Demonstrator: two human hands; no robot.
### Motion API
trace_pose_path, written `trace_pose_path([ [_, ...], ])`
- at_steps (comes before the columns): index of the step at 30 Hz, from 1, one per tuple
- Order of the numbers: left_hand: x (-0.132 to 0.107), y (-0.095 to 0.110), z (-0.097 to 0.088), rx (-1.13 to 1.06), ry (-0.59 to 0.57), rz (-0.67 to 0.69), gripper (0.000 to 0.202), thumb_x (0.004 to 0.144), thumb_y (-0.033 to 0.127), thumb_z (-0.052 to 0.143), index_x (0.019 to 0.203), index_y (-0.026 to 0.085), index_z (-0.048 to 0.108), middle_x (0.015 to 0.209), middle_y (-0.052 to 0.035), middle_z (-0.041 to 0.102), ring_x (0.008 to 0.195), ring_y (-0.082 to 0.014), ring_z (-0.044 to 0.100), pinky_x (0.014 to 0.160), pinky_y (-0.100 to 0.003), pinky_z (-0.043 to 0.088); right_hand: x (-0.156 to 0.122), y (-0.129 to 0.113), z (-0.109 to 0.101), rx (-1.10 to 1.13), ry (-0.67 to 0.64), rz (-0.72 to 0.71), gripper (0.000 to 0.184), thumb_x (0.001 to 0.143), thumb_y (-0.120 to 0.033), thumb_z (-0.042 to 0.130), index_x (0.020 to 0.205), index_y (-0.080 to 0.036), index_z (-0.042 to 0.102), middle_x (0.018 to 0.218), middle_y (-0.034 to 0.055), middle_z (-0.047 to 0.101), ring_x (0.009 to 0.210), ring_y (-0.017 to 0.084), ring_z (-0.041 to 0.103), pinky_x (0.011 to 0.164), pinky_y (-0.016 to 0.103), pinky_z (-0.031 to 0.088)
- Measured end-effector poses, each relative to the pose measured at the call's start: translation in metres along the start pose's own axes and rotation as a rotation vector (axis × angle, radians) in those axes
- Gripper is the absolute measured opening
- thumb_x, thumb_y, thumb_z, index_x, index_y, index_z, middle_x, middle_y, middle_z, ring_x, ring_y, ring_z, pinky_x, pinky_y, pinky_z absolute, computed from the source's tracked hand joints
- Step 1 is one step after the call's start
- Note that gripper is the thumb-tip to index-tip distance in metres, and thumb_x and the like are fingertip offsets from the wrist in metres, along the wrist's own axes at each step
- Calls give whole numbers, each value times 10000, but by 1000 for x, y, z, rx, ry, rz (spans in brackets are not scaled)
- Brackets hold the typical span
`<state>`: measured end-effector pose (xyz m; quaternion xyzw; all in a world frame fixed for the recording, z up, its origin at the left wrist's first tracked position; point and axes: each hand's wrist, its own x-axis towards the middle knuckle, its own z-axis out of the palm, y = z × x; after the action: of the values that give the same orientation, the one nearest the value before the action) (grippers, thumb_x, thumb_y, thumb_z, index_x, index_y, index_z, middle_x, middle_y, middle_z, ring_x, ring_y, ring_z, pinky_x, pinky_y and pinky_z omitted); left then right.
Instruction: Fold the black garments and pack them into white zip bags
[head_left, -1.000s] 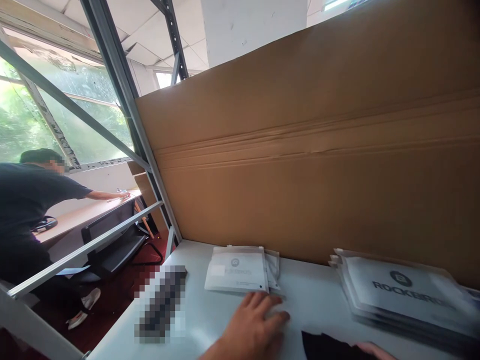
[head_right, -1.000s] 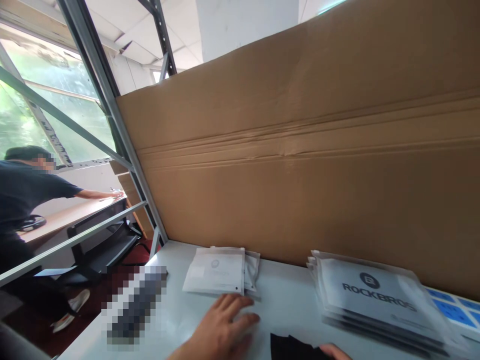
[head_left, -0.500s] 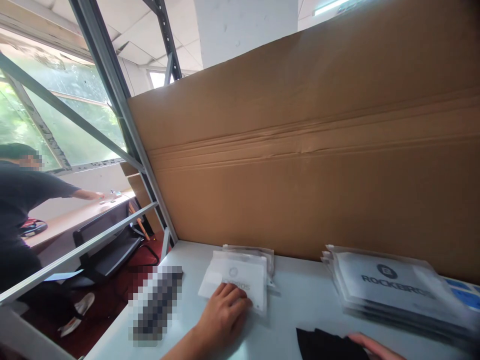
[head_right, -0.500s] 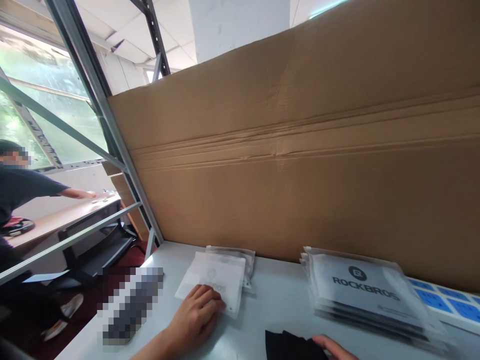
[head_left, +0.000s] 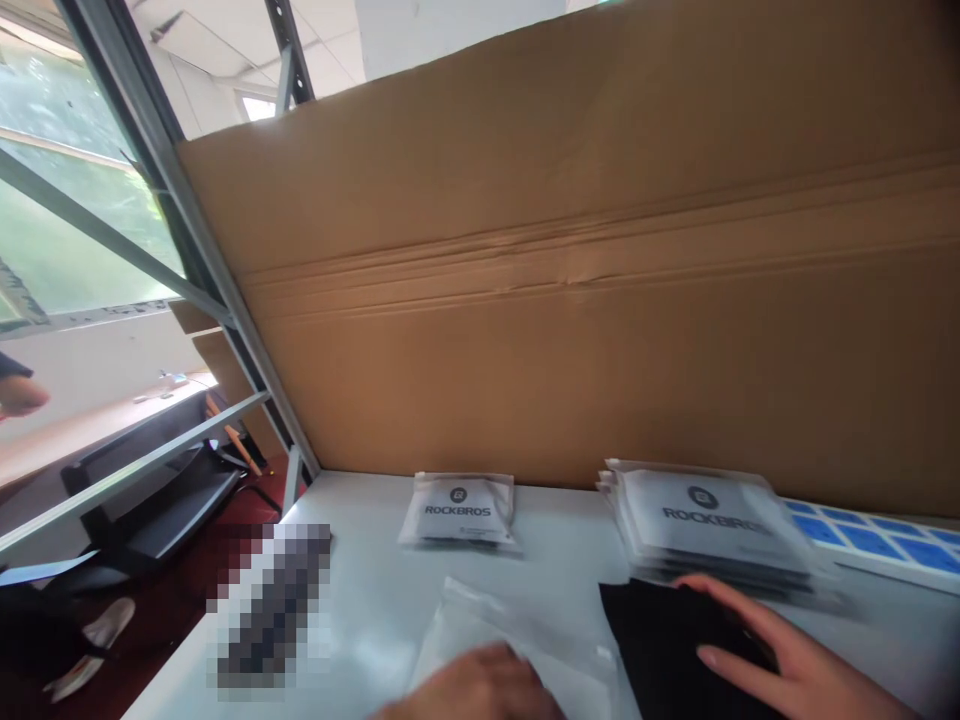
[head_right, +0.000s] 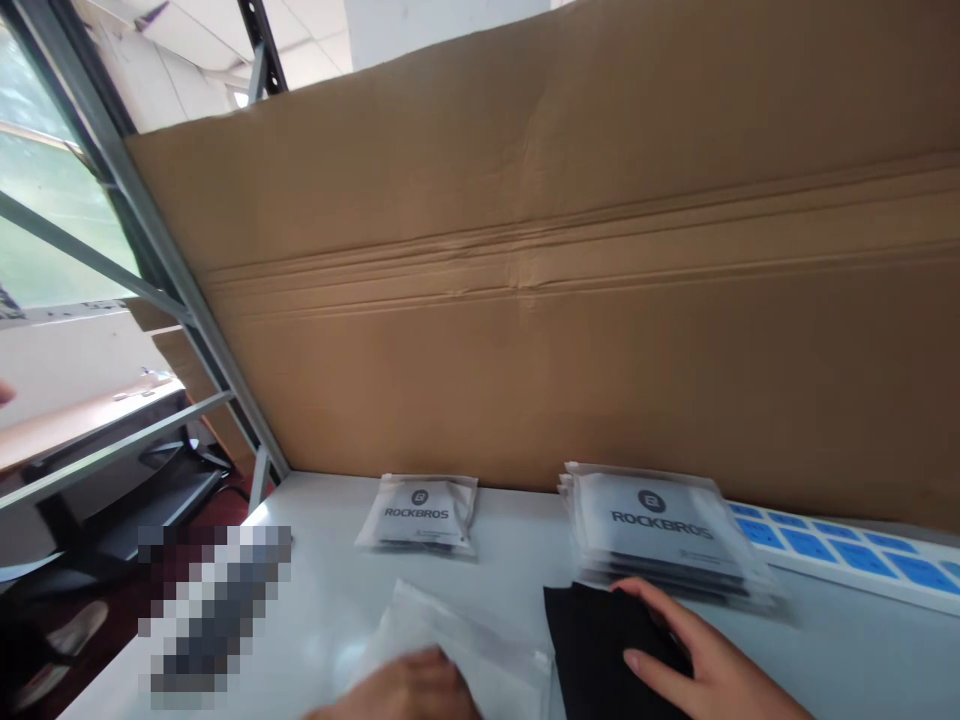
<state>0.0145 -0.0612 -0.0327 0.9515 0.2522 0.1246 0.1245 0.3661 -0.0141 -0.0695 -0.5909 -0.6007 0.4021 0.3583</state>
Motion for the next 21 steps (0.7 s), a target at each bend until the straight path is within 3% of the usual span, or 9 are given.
trace_pose_path([
  [1,6,-2,-14,-2,2,-35,201,949,221,616,1130,298,655,1027,6,728,925,-183,671,896,-307,497,-2,-10,-2,-7,-9,17,649,632,-632,726,1188,-296,723,1315,90,706,1267,393,601,1093,482,481],
  [3,15,-6,-39,77,22,-245,370,841,279,729,1194,242,625,1124,-51,683,990,-246,641,900,-363,495,-6,-28,-5,-5,-18,39,660,610,-639,730,1173,-295,721,1304,80,715,1247,386,620,1077,472,497],
  [6,22,-12,-56,131,-20,-386,340,790,253,773,1108,223,657,1080,-50,664,968,-267,625,891,-387,487,-11,-46,-5,37,-34,41,639,626,-619,731,1170,-286,712,1291,80,723,1226,370,639,1042,452,529],
  [11,22,-11,-43,48,11,-303,222,809,173,748,1003,232,659,1021,-13,663,923,-222,614,848,-323,462,-12,-61,2,148,26,25,604,651,-611,743,1142,-260,707,1224,93,752,1181,355,668,984,439,569],
  [16,25,-4,-30,-18,40,-179,143,866,107,659,938,230,649,911,8,694,883,-194,622,812,-293,445,-12,-60,18,323,154,83,672,678,-634,764,1227,-264,645,1296,83,715,1262,345,614,1050,453,523],
  [21,28,2,-23,-79,112,-37,140,991,182,530,923,225,644,858,5,727,794,-170,646,811,-306,431,-21,-66,37,396,28,87,644,700,-599,786,1228,-265,630,1292,71,710,1274,325,601,1078,441,494],
])
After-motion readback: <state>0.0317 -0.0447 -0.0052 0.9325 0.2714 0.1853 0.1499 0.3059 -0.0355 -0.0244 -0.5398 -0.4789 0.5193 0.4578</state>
